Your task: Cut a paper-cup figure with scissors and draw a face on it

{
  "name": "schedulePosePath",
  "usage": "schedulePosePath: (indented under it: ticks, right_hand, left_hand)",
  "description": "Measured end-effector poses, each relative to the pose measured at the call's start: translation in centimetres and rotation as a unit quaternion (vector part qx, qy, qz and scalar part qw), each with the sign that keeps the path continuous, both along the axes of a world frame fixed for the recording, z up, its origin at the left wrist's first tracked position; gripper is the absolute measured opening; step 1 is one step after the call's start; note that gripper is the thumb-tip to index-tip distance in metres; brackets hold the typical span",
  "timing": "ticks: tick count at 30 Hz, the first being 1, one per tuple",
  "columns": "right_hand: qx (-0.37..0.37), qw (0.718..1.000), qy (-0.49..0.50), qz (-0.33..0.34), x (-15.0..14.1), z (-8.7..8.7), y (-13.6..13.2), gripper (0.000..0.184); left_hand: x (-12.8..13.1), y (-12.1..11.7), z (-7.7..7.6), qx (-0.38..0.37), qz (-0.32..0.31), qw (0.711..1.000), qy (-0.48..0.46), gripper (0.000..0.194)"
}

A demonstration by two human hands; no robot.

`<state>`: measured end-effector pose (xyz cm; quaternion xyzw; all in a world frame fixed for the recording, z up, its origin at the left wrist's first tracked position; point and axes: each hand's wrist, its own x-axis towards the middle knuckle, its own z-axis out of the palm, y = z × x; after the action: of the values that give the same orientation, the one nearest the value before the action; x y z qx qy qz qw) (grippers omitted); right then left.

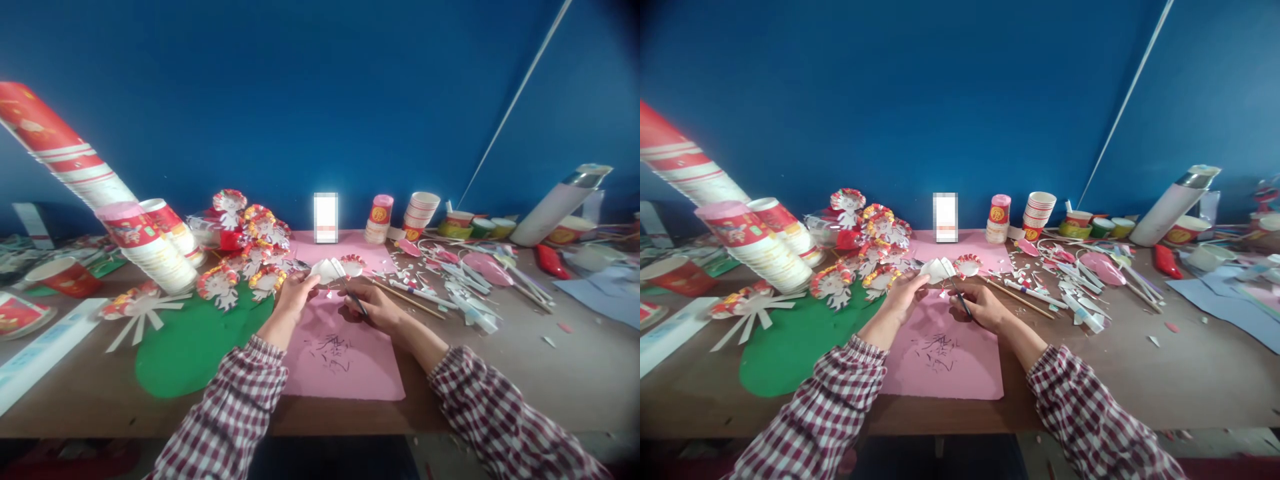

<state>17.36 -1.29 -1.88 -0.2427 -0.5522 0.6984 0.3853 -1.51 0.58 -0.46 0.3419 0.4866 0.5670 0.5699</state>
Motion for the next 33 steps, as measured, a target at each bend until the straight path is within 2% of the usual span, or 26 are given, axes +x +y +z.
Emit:
schedulePosePath:
  ticks: [12,27,33]
  right_hand:
    - [0.012,1.000,-0.014,-0.015,0.01,-0.22,0.00,0.032]
    - [0.014,1.000,-0.008,-0.024,-0.12,-0.46,0.00,0.028]
    - [0.015,0.999,-0.025,-0.028,-0.11,-0.35,0.03,0.031]
  left_hand:
    - [0.07,-0.25,0.50,-0.007,-0.001,1.000,-0.007,0.022]
    - [-0.11,-0.07,0.12,-0.009,-0.005,1.000,-0.012,0.020]
    - [0.04,-0.17,0.41,-0.013,-0.003,1.000,-0.022,0.020]
